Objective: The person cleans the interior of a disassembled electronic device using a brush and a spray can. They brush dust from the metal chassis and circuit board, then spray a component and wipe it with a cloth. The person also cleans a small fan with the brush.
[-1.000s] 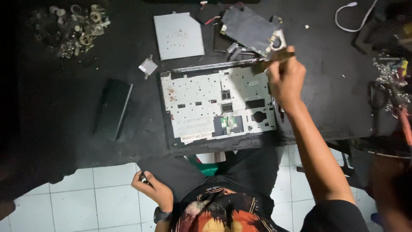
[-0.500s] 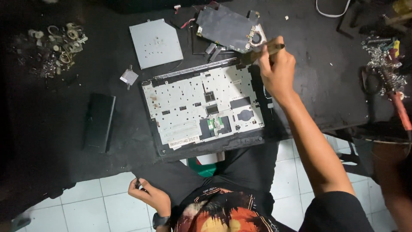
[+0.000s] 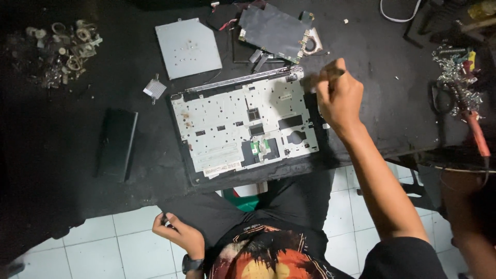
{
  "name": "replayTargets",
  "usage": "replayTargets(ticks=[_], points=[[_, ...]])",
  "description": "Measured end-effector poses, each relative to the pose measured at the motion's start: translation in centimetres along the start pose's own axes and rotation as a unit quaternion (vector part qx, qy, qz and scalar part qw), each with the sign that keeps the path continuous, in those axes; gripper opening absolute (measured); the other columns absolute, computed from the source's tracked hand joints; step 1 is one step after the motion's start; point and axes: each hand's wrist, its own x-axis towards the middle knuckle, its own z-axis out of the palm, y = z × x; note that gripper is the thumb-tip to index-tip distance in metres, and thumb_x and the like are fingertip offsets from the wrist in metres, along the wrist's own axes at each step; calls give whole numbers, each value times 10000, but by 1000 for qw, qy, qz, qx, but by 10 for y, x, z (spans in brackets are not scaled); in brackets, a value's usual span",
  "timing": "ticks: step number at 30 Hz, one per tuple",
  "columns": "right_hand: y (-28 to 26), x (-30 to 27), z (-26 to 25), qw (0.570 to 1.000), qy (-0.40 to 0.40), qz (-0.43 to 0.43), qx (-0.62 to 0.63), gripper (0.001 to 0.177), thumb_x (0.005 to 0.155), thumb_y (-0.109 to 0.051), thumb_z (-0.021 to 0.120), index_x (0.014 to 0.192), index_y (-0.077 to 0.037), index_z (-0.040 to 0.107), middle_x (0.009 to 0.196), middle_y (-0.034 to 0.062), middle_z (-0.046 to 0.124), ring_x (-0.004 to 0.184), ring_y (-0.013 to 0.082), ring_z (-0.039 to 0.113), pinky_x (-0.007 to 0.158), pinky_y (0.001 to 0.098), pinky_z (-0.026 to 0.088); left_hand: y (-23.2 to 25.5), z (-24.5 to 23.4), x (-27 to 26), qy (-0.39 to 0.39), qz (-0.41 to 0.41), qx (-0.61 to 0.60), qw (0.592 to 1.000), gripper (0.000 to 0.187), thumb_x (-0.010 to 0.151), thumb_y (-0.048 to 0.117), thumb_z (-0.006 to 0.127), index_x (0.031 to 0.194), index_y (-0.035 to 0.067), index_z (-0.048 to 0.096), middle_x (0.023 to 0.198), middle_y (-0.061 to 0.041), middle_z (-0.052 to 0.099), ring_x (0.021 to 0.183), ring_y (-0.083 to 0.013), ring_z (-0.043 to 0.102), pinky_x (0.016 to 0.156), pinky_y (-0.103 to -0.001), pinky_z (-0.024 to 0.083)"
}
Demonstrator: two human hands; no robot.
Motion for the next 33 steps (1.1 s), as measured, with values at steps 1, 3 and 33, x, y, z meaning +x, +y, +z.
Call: replayTargets(ticks=[1, 3, 33], points=[[-11, 3, 4, 1000, -2, -2, 1, 98, 1008, 0, 514, 967, -71, 461, 666, 40, 451, 525, 196, 389, 496, 394, 326, 2, -1, 0, 2, -2, 0, 1000, 203, 1146, 199, 402, 1212, 8, 416, 1167, -154, 403, 950, -299, 392, 879, -446, 345], [-34, 11, 12, 996, -79, 45, 6, 99, 933, -112, 557, 1024, -111, 518, 899, 77, 667, 687, 388, 625, 592, 499, 450, 7, 0, 0, 4, -24, -4, 1000, 236, 1144, 229, 400, 1209, 6, 437, 1169, -159, 410, 1009, -322, 418, 907, -450, 356], [-203, 11, 87, 920, -290, -112, 240, 117, 1097, -209, 485, 1054, -99, 485, 618, 8, 519, 430, 139, 380, 467, 296, 327, 0, -6, 5, 45, -11, -20, 999, 229, 1082, 191, 471, 1209, 5, 510, 1163, -127, 506, 1098, -286, 496, 1008, -409, 403]])
